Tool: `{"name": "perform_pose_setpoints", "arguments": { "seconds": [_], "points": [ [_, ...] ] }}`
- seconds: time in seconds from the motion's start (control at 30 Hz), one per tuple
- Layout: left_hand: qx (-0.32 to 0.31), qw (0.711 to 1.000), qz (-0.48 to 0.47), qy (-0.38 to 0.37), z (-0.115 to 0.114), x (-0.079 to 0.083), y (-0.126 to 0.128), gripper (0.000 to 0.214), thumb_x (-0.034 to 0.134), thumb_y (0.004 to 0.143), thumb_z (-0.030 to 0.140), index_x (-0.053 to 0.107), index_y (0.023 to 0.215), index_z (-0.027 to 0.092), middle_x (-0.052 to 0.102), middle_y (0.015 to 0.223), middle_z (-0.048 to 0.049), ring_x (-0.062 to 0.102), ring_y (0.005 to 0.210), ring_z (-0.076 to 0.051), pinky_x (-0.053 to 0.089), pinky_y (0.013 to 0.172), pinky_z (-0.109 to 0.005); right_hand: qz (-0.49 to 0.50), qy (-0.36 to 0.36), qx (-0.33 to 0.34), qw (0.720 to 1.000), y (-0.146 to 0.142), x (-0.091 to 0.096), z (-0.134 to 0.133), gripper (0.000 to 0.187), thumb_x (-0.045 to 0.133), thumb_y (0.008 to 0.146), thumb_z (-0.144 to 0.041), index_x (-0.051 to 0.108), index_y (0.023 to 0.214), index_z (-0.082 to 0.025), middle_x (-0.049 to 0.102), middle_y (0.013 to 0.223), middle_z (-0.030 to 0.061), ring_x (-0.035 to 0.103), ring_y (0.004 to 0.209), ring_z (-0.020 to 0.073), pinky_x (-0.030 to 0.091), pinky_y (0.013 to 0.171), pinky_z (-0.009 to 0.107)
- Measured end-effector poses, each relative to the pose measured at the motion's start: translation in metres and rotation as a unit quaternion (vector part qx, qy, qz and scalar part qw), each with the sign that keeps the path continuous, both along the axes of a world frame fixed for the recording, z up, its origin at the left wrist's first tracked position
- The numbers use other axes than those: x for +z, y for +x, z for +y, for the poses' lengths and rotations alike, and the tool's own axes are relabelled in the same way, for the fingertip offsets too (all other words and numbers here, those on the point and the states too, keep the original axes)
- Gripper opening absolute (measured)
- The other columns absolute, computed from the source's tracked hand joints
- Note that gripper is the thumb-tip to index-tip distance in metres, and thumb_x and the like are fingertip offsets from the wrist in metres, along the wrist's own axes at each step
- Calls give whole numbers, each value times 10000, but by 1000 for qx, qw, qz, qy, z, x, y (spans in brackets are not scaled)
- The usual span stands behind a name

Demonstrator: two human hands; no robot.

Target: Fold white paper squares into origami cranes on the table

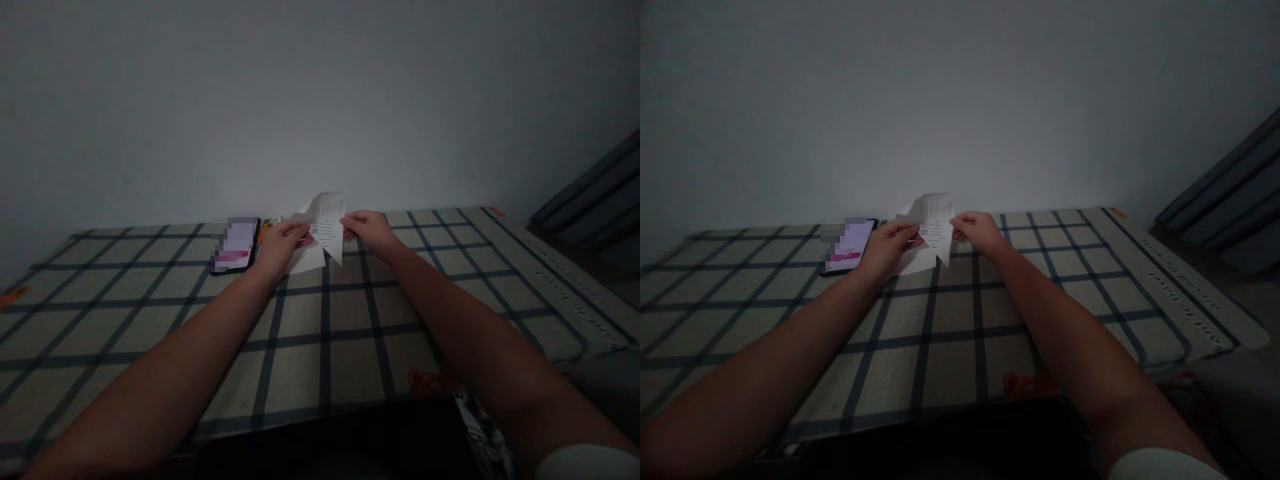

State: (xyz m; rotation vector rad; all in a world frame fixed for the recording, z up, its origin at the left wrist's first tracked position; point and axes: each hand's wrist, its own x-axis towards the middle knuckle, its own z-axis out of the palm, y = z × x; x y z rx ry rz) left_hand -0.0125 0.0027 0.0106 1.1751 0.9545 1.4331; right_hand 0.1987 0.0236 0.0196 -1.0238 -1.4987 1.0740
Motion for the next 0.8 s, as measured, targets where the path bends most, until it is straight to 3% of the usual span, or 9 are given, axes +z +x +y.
{"name": "perform_pose_setpoints", "arguments": {
  "seconds": [0.27, 0.53, 0.8],
  "points": [
    [-34, 997, -47, -47, -9, 8, 3, 144, 710, 774, 263, 668, 733, 131, 678, 689, -31, 644, 626, -100, 562, 686, -219, -11, 20, -15, 1000, 2, 4, -3, 177, 680, 797, -325, 668, 732, -161, 673, 675, 36, 597, 615, 120, 519, 648, 283],
    [-25, 997, -67, -22, -6, 8, 1, 123, 745, 712, 201, 642, 703, 133, 687, 740, -22, 666, 715, -114, 572, 762, -252, -18, 23, 16, 999, 3, -3, 2, 219, 692, 782, -382, 683, 774, -164, 686, 701, 38, 613, 638, 127, 528, 666, 288],
    [-22, 995, -90, -41, -4, 7, 2, 190, 634, 822, 287, 681, 873, 110, 738, 861, -106, 703, 785, -179, 579, 785, -335, -31, 27, 19, 999, 4, 0, -1, 223, 683, 794, -393, 680, 785, -170, 687, 718, 35, 621, 663, 131, 532, 691, 297]
  ]
}}
